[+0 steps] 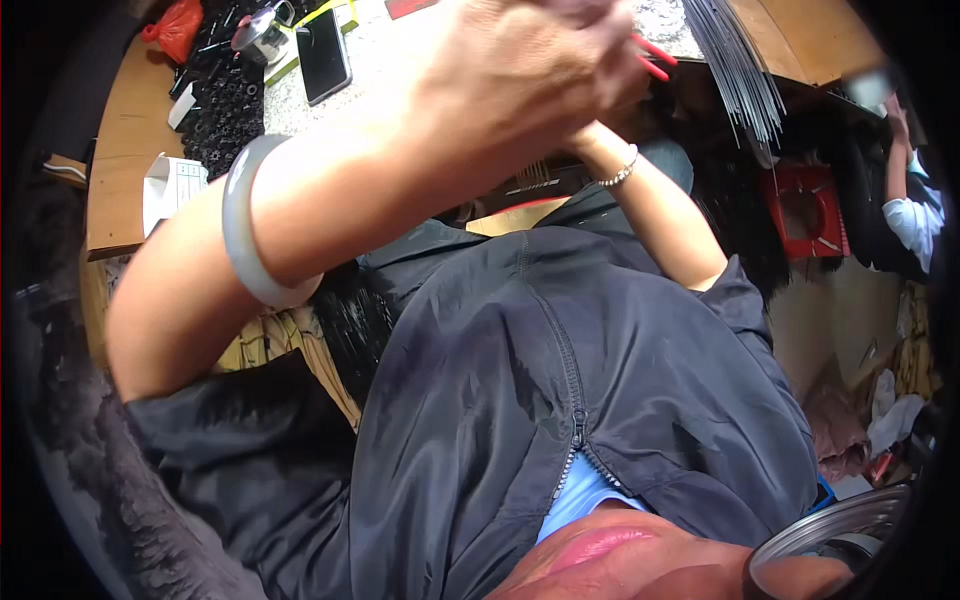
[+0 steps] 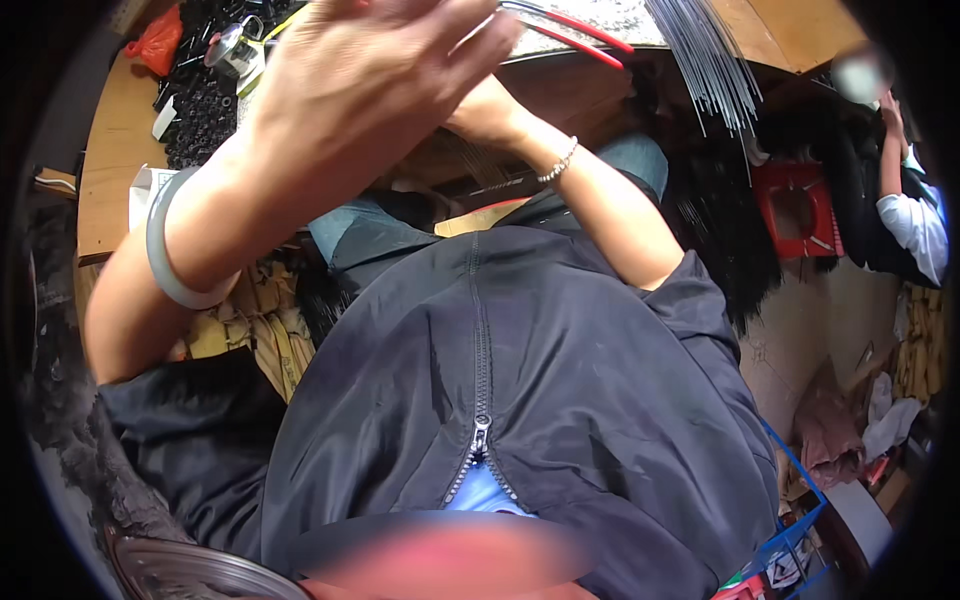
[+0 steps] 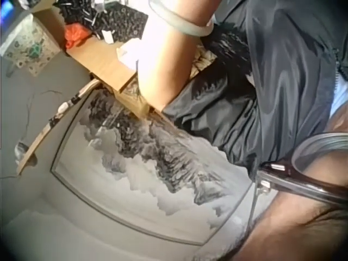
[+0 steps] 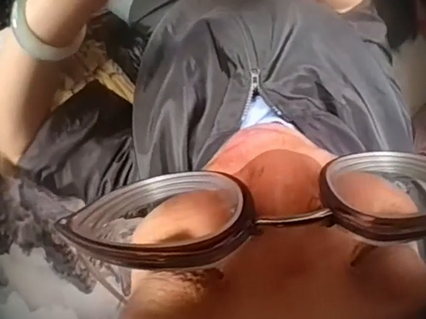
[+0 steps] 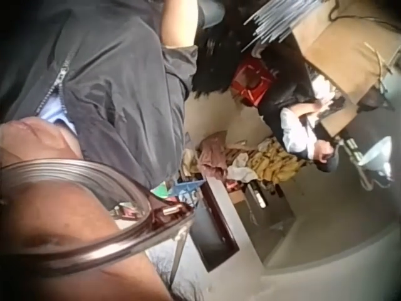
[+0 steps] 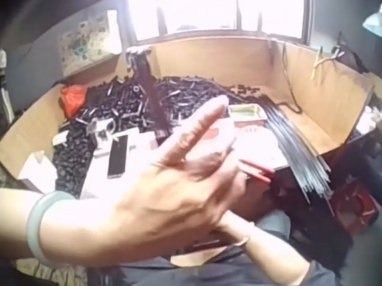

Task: Assembling bundles of wires and crimping connectors onto them using a specialized tool.

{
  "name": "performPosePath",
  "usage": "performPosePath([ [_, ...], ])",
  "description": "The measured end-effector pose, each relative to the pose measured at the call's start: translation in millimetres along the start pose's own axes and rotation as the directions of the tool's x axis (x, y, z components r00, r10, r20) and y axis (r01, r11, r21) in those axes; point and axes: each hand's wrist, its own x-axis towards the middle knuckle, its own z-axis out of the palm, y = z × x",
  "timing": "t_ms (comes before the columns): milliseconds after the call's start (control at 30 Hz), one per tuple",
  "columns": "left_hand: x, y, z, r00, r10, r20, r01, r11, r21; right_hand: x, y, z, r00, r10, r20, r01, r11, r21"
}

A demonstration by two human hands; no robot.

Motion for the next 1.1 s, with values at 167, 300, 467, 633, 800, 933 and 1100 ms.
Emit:
performPosePath([
  [167,-11.5,-33.4,5.1,0.734,-0.639,-0.231,0.311,0.618,-0.722,-43.9,41.5,-26.2,0.625,0.524,0.578,-0.759,0.581,0.294],
  [300,-17.1,-39.6,35.3,0.633,-0.646,0.426,0.126,-0.458,-0.88,-62.3,42.6,-23.5,0.502,0.575,0.646,-0.842,0.495,0.214],
  [467,-24.0,-26.8,65.2,0.72,-0.554,0.418,-0.122,-0.694,-0.71,-62.0,56.4,-28.6,0.626,0.359,0.693,-0.76,0.481,0.438],
  [633,-29.7,-6.6,18.9,0.916,-0.178,0.359,-0.023,-0.918,-0.396,-40.5,58.3,-38.9,0.538,0.506,0.674,-0.843,0.334,0.422],
  [800,-34.0,1.7,64.3,0.974,-0.091,0.209,0.058,-0.79,-0.61,-17.0,21.8,-46.1,0.491,0.688,0.535,-0.871,0.369,0.325],
  [933,-60.3,-52.2,191.8,0.703,-0.467,0.537,0.507,-0.201,-0.838,-26.1,33.4,-45.5,0.532,0.68,0.504,-0.846,0.445,0.293],
  [1100,-93.9,-116.1,318.6,0.37,-0.833,0.411,0.865,0.147,-0.48,-21.5,38.7,-38.1,0.524,0.701,0.483,-0.851,0.457,0.259],
])
